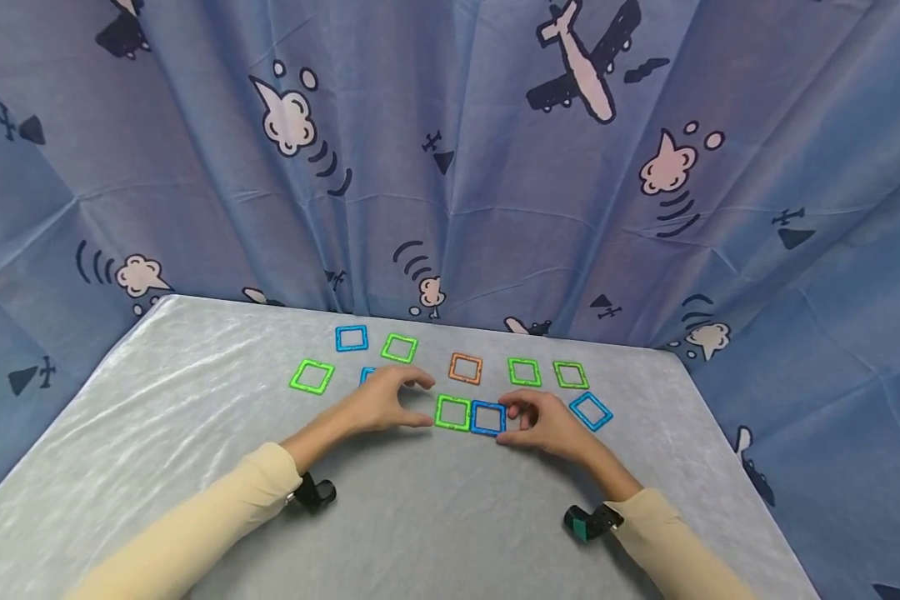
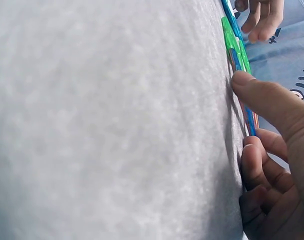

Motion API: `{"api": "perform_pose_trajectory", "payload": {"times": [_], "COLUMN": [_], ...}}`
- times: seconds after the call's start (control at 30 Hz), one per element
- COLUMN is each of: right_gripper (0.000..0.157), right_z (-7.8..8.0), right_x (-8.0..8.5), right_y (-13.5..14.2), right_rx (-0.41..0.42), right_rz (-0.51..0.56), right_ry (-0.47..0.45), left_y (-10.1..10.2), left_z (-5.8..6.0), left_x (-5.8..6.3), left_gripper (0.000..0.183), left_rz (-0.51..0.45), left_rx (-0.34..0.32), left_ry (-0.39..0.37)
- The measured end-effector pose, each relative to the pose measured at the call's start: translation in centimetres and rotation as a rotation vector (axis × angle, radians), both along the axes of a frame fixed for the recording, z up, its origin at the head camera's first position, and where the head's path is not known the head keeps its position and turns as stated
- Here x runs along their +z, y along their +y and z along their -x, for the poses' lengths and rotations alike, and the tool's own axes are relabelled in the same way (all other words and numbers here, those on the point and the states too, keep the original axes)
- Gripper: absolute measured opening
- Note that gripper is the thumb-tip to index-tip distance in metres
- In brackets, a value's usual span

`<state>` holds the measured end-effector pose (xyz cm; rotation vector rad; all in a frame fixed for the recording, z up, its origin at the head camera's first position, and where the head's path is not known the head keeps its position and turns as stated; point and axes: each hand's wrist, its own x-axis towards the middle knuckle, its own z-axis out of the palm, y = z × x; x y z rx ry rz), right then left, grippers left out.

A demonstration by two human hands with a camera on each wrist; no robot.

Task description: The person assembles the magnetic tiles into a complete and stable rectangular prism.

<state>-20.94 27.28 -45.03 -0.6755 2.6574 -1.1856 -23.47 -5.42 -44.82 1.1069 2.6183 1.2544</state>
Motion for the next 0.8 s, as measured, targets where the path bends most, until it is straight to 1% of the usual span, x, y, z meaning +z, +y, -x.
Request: {"api": "perform_pose_trajectory", "payload": {"times": [0.13, 0.3, 0.47, 0.6, 0.8], "right_gripper": [0.052, 0.051, 0.050, 0.050, 0.049], "right_z": [0.2, 0.2, 0.1, 0.0, 0.1], "right_x": [0.1, 0.2, 0.3, 0.3, 0.1], "right_y": [-0.1, -0.2, -0.2, -0.2, -0.2], "right_rx": [0.002, 0.007, 0.005, 0.010, 0.013], "right_rz": [-0.020, -0.038, -0.048, -0.047, -0.046], "right_ry": [0.008, 0.021, 0.023, 0.022, 0.025], "left_y": [-1.5, -3.8, -5.8, -6.8, -7.5], "left_z": [0.0, -0.2, -0.4, -0.6, -0.6], "left_x": [0.2, 0.3, 0.0, -0.2, -0.5], "left_gripper": [0.054, 0.054, 0.051, 0.050, 0.049], "left_rz": [-0.001, -0.023, -0.046, -0.049, -0.058], "left_rx": [0.006, 0.036, 0.066, 0.081, 0.103], "left_ry": [0.003, -0.024, -0.018, 0.008, 0.030]}}
